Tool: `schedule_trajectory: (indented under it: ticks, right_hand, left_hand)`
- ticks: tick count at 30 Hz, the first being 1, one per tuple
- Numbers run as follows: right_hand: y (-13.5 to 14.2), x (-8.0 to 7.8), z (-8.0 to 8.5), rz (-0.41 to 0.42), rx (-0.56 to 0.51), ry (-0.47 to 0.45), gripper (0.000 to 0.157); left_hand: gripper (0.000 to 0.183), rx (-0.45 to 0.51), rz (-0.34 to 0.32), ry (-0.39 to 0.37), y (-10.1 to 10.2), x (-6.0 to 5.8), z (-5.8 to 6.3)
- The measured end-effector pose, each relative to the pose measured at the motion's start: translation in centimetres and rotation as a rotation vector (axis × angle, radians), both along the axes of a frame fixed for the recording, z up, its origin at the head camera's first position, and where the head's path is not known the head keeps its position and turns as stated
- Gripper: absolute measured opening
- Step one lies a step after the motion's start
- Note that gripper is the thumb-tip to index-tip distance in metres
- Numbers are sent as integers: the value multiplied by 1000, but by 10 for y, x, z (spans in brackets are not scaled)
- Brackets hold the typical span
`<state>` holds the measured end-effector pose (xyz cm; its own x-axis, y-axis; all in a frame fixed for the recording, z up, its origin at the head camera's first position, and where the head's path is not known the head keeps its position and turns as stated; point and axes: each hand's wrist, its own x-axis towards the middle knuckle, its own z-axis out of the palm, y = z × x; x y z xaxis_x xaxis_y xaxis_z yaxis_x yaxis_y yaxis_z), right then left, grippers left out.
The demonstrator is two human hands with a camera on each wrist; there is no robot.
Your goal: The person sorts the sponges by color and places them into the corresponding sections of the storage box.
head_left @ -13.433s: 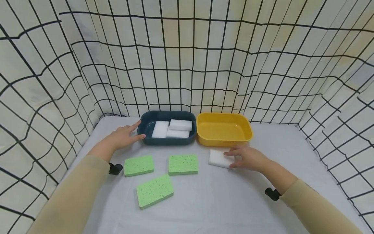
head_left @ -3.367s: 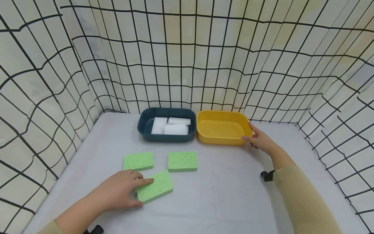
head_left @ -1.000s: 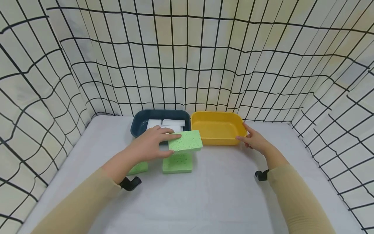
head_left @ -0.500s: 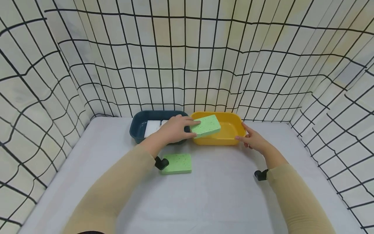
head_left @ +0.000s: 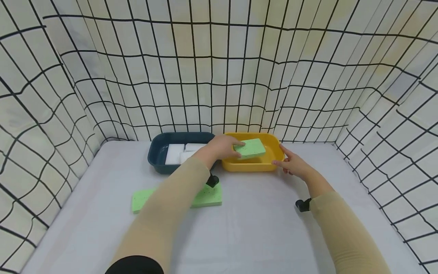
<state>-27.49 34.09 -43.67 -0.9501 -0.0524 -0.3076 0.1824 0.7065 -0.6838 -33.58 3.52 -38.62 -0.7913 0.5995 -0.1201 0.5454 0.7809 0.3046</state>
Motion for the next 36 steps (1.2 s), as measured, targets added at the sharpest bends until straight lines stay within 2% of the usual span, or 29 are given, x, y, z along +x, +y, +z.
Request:
schedule_trajectory:
  ticks: [5, 15, 20, 29, 36]
  right_hand:
    - [0, 1, 1, -5, -1, -4, 93]
    - [-4, -1, -3, -29, -14, -23, 92]
    - [-6, -1, -4, -18, -15, -20, 92]
    - [-5, -2, -2, -23, -7, -27, 94]
    - [-1, -2, 1, -19, 12, -21, 94]
  left_hand:
    - [54, -19, 5, -54, 14, -3, -1]
    - [51, -78, 22, -158, 25, -1, -2]
    - [50, -107, 37, -163, 26, -1, -3]
    - [44, -143, 10, -151, 27, 0, 1]
    - [46, -176, -10, -161, 32, -5, 0]
